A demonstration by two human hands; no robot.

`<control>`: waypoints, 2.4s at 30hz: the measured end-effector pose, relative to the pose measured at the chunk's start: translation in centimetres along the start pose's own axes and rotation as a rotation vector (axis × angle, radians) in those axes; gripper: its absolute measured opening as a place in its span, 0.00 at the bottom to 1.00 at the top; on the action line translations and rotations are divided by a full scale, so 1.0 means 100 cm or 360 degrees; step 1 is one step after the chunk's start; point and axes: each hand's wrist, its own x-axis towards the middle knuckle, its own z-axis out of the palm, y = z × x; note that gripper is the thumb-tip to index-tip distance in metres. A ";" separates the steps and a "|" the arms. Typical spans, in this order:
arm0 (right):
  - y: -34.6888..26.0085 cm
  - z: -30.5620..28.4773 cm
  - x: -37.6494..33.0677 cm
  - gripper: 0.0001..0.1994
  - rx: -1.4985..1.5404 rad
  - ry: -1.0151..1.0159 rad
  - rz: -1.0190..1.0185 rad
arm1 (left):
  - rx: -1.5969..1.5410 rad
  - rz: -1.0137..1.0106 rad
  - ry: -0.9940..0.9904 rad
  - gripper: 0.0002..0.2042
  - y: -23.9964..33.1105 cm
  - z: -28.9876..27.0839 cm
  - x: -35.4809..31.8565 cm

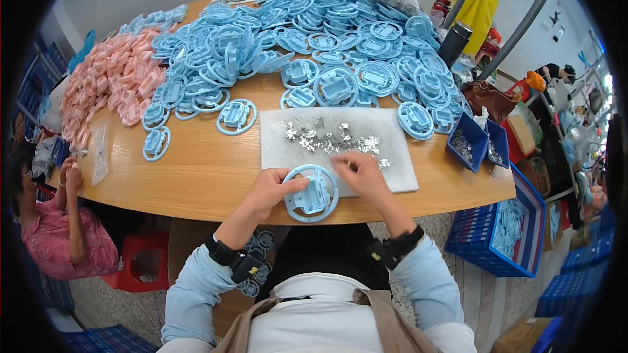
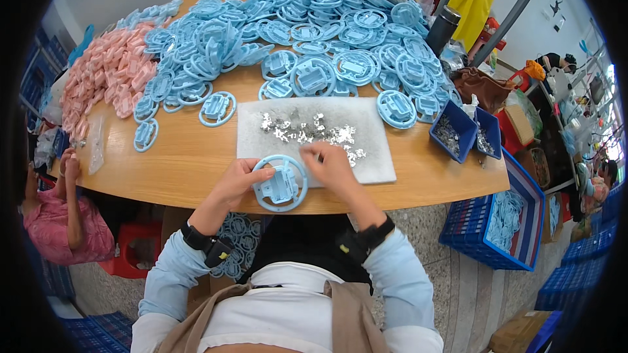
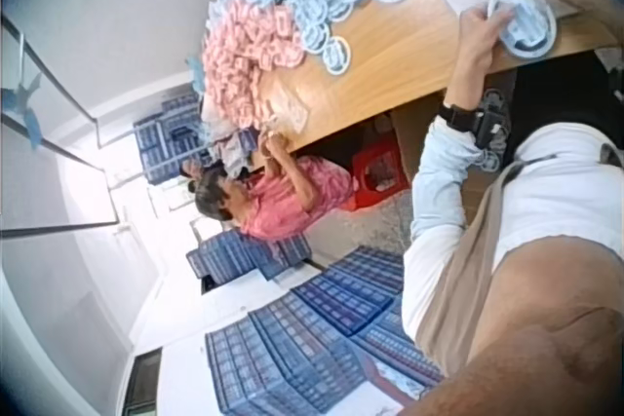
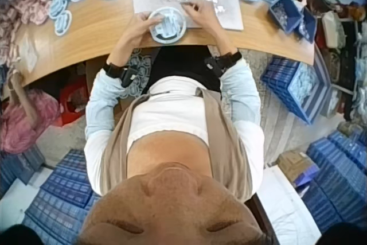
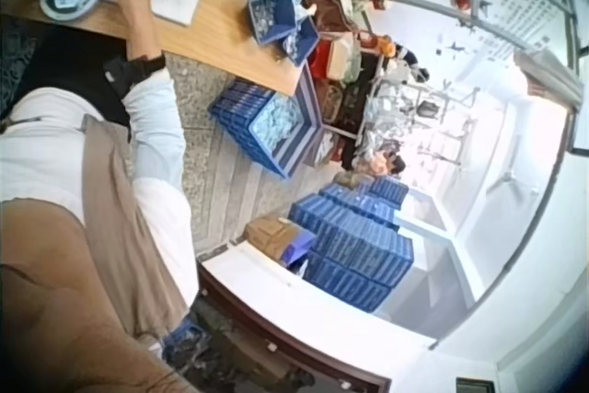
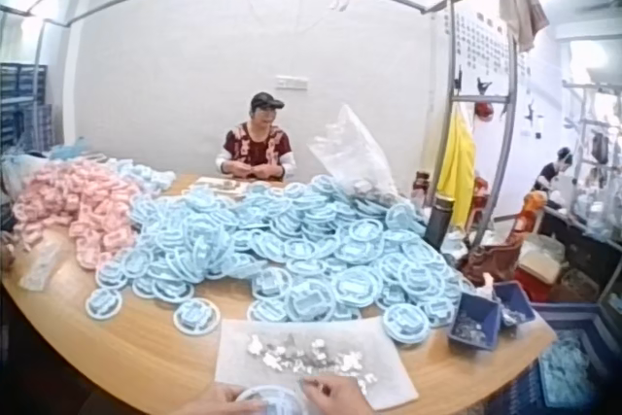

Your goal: Sort metal clips and fit them into circular blue plastic components as part of an assembly process.

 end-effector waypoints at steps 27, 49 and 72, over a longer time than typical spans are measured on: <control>0.020 -0.012 -0.016 0.05 -0.0563 0.0088 -0.0469 | 0.1905 0.1138 0.0164 0.34 -0.019 0.011 0.003; -0.032 0.012 -0.021 0.05 0.0086 0.0219 -0.0279 | 0.1299 0.1297 0.0398 0.09 -0.018 0.031 0.014; -0.025 0.039 -0.027 0.14 -0.0847 0.0145 -0.0323 | 0.1890 0.1145 0.0606 0.34 -0.039 0.023 0.003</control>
